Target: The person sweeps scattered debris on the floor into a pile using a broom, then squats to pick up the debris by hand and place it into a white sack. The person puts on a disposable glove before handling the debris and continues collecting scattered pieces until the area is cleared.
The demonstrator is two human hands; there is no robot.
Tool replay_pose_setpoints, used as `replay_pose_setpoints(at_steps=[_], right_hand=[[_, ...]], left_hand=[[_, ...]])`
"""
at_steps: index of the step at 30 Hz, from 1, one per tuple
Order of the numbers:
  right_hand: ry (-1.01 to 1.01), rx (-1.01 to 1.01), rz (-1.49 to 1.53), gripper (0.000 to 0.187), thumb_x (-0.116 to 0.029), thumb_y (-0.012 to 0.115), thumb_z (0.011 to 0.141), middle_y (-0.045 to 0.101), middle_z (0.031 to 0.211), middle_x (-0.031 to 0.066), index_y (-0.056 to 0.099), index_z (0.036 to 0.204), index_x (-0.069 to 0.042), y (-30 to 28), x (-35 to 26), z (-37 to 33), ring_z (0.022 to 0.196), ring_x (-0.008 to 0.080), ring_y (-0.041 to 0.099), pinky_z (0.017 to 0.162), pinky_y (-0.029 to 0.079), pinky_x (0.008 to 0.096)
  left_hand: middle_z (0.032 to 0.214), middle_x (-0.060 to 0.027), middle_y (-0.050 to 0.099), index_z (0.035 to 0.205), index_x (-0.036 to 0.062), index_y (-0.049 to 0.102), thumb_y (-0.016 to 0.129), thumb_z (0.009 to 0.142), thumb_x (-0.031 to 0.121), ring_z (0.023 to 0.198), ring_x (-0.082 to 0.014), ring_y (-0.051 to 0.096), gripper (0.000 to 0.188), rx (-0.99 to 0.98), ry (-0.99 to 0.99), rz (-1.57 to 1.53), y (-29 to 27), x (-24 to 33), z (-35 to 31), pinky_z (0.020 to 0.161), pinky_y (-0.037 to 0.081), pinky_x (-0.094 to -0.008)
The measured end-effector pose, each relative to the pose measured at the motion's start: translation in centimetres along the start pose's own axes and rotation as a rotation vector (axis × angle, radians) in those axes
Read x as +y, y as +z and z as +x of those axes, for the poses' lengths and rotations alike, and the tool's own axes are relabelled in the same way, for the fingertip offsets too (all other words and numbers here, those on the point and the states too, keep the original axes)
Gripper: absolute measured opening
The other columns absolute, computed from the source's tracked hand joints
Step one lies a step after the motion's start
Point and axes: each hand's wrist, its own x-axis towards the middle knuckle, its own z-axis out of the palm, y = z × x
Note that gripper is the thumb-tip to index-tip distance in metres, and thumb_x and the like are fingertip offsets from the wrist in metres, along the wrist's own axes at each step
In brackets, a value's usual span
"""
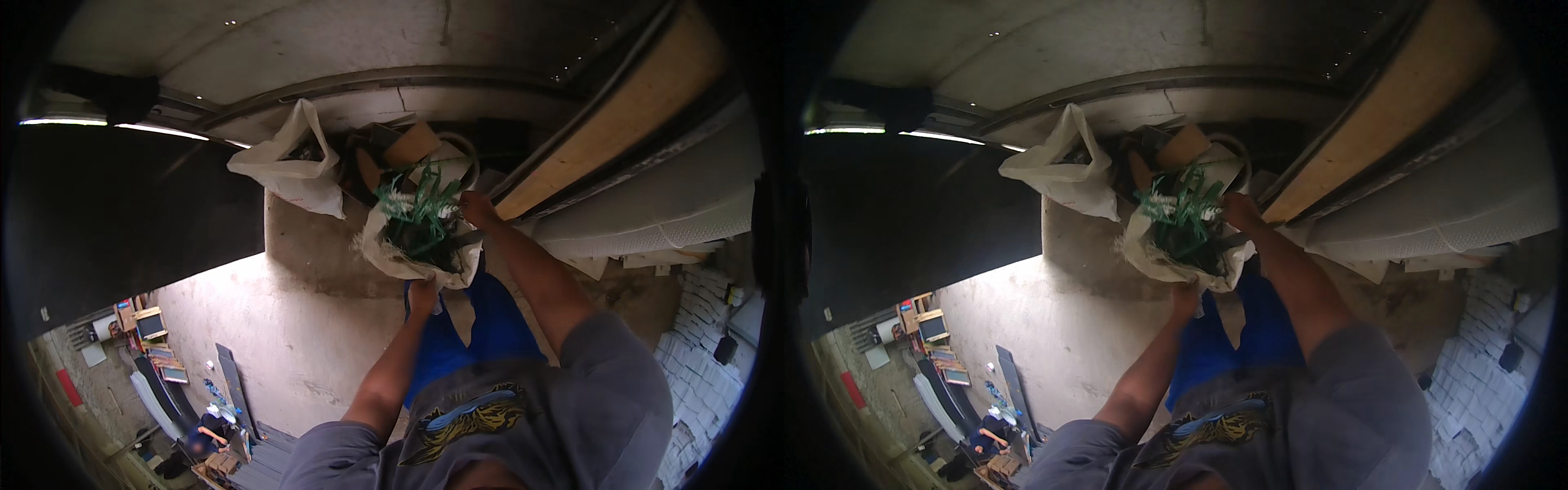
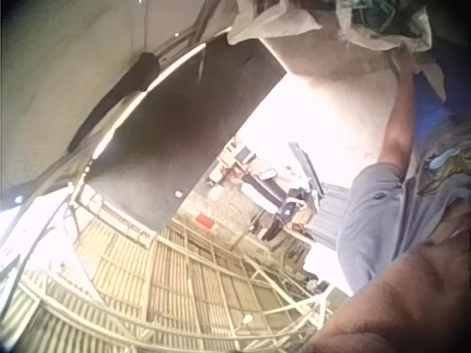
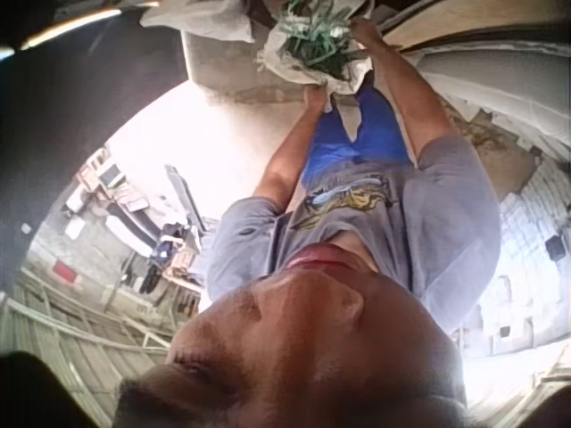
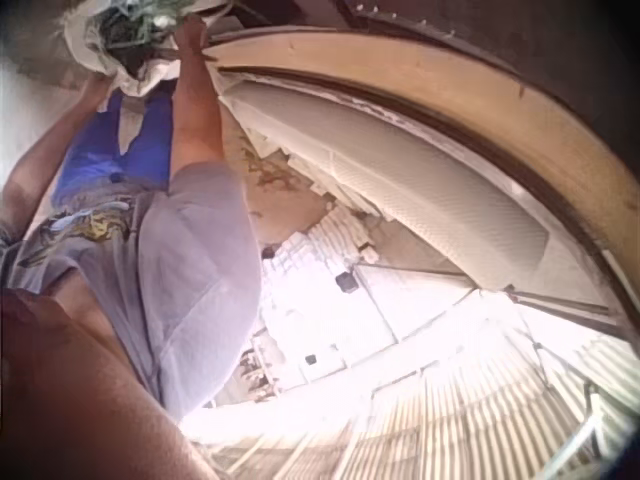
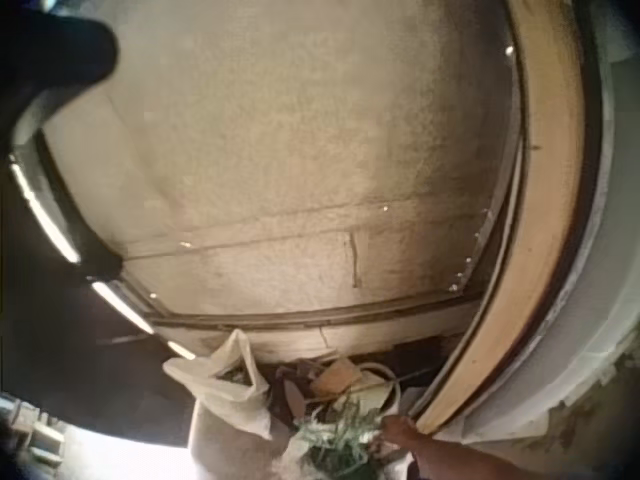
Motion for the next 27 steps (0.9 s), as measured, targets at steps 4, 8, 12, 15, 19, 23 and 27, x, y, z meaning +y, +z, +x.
replay_pose_setpoints(at_steps=[4,8,12,15,19,23,27], right_hand=[[-0.016,0.019,-0.36,0.021,-0.015,0.06,0.082,0.071,0.096,0.0212,0.07,0.096,-0.004,2.9,6.3,1.3,0.093,0.0407,0.069,0.082,0.055,0.0495],[0.118,-0.011,-0.073,0.019,-0.016,0.06,0.084,0.069,0.088,0.0245,0.069,0.093,-0.002,3.8,-0.3,-1.0,0.088,0.0396,0.07,0.079,0.054,0.0494],[0.127,-0.007,-0.048,0.02,-0.02,0.059,0.085,0.068,0.088,0.0255,0.069,0.092,-0.003,2.2,-4.0,-4.2,0.09,0.042,0.068,0.08,0.054,0.0502],[0.156,0.026,-0.046,0.019,-0.019,0.059,0.085,0.068,0.088,0.0251,0.068,0.091,-0.003,2.5,-5.2,-4.8,0.088,0.0434,0.068,0.078,0.054,0.051],[0.135,0.127,-0.127,0.018,-0.018,0.059,0.084,0.068,0.085,0.0245,0.068,0.089,-0.003,3.9,-3.3,-3.8,0.084,0.0449,0.068,0.074,0.054,0.0524],[0.176,0.246,-0.163,0.018,-0.019,0.059,0.083,0.069,0.084,0.0238,0.067,0.087,-0.003,5.2,1.2,-0.6,0.083,0.0455,0.068,0.073,0.054,0.0529],[0.38,0.143,-0.075,0.02,-0.02,0.058,0.085,0.07,0.094,0.024,0.071,0.095,-0.008,1.7,-0.9,0.7,0.093,0.0438,0.068,0.081,0.054,0.0521]], left_hand=[[0.07,-0.0252,0.062,0.077,-0.006,0.062,0.062,0.095,0.037,0.068,-0.0434,0.063,0.046,-0.193,0.008,0.033,1.7,-0.1,1.8,0.065,0.045,-0.0511],[0.075,-0.0275,0.063,0.08,-0.0055,0.063,0.064,0.093,0.035,0.075,-0.0454,0.064,0.042,-0.137,0.12,-0.01,-1.3,-1.8,-2.6,0.065,0.046,-0.0501],[0.076,-0.0285,0.062,0.077,-0.0065,0.063,0.067,0.092,0.031,0.079,-0.0467,0.063,0.041,-0.222,0.064,-0.03,-3.1,-1.8,-5.0,0.066,0.047,-0.0499],[0.076,-0.0287,0.062,0.075,-0.0062,0.063,0.067,0.091,0.032,0.079,-0.0477,0.063,0.042,-0.196,0.083,-0.08,-3.4,-2.7,-5.3,0.066,0.047,-0.0513],[0.078,-0.0296,0.063,0.077,-0.005,0.065,0.064,0.093,0.036,0.079,-0.0495,0.062,0.044,-0.185,0.13,-0.035,-2.3,-3.6,-4.6,0.067,0.047,-0.054],[0.083,-0.0301,0.065,0.082,-0.0041,0.067,0.059,0.095,0.041,0.084,-0.0497,0.063,0.048,-0.232,0.087,0.116,-0.6,-4.2,-1.4,0.071,0.047,-0.0558],[0.085,-0.0291,0.066,0.084,-0.0038,0.068,0.057,0.096,0.04,0.087,-0.0474,0.065,0.047,-0.229,0.003,0.146,1.3,-4.2,2.9,0.074,0.049,-0.0557]])
